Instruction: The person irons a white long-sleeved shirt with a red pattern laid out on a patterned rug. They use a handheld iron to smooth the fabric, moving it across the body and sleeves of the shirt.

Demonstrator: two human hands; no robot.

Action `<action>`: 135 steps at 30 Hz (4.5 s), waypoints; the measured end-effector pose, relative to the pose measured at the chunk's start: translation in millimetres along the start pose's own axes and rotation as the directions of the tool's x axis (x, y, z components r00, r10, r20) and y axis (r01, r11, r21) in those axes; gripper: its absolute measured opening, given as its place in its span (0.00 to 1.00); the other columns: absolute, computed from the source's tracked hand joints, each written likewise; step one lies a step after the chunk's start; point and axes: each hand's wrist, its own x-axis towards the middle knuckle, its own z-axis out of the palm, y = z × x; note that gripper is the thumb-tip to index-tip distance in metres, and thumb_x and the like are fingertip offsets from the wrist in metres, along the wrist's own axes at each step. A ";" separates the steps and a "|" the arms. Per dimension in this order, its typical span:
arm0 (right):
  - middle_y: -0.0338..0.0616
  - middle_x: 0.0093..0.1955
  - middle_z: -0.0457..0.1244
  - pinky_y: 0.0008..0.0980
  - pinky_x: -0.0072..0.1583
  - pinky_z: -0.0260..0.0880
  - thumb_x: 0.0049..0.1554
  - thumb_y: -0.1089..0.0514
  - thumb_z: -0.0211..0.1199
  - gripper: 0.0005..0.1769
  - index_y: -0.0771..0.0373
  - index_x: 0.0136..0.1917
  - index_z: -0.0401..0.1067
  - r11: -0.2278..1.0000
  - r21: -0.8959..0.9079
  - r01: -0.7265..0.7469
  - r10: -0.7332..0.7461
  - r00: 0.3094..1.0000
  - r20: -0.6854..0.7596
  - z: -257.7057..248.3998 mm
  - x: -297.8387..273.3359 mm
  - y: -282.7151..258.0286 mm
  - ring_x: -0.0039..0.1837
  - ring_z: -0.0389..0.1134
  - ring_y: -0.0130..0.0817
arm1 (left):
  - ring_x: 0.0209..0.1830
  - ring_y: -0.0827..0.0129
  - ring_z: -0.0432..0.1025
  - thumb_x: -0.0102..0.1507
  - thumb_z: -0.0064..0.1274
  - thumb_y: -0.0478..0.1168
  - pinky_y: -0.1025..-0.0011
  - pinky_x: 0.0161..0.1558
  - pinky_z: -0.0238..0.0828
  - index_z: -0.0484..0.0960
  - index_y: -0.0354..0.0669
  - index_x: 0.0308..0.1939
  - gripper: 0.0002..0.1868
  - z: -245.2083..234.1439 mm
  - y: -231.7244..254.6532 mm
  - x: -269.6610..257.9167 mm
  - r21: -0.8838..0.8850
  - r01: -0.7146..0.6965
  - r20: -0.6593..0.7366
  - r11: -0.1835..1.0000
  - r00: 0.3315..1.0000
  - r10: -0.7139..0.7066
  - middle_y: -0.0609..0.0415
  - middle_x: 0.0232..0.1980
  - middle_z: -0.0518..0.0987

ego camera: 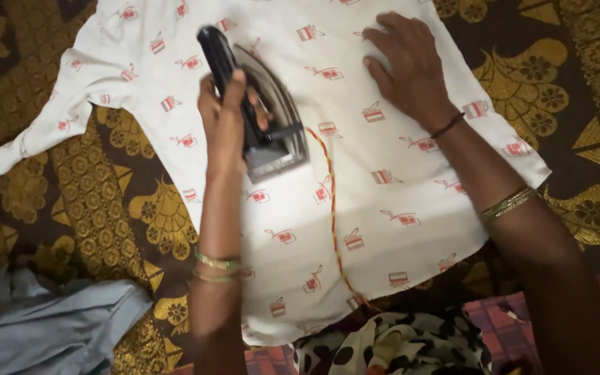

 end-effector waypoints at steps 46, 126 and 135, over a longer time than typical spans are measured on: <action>0.53 0.69 0.63 0.47 0.73 0.59 0.63 0.59 0.70 0.19 0.65 0.66 0.75 1.000 0.003 0.010 -0.010 0.999 -0.036 5.5 0.9 3.7 0.71 0.61 0.50 | 0.13 0.70 0.65 0.69 0.48 0.39 0.68 0.22 0.69 0.64 0.37 0.54 0.14 3.1 -6.4 -124.3 -0.023 0.154 0.112 0.988 0.982 -0.150 0.53 0.25 0.70; 0.54 0.67 0.61 0.47 0.71 0.59 0.59 0.61 0.70 0.19 0.66 0.63 0.75 0.998 0.039 -0.048 0.050 0.997 -0.051 -6.0 6.9 -8.9 0.71 0.61 0.52 | 0.15 0.67 0.67 0.68 0.52 0.40 0.66 0.20 0.69 0.65 0.35 0.45 0.14 75.3 -4.8 17.5 -0.099 -0.012 0.058 0.995 0.998 0.018 0.51 0.25 0.72; 0.54 0.68 0.61 0.47 0.71 0.60 0.60 0.61 0.69 0.19 0.66 0.63 0.74 0.996 0.056 -0.064 0.066 0.997 -0.040 -7.5 8.6 -10.9 0.70 0.61 0.52 | 0.15 0.68 0.68 0.67 0.54 0.42 0.68 0.19 0.70 0.63 0.36 0.47 0.17 76.6 -13.9 98.9 -0.174 -0.059 0.006 0.983 0.998 0.061 0.51 0.25 0.72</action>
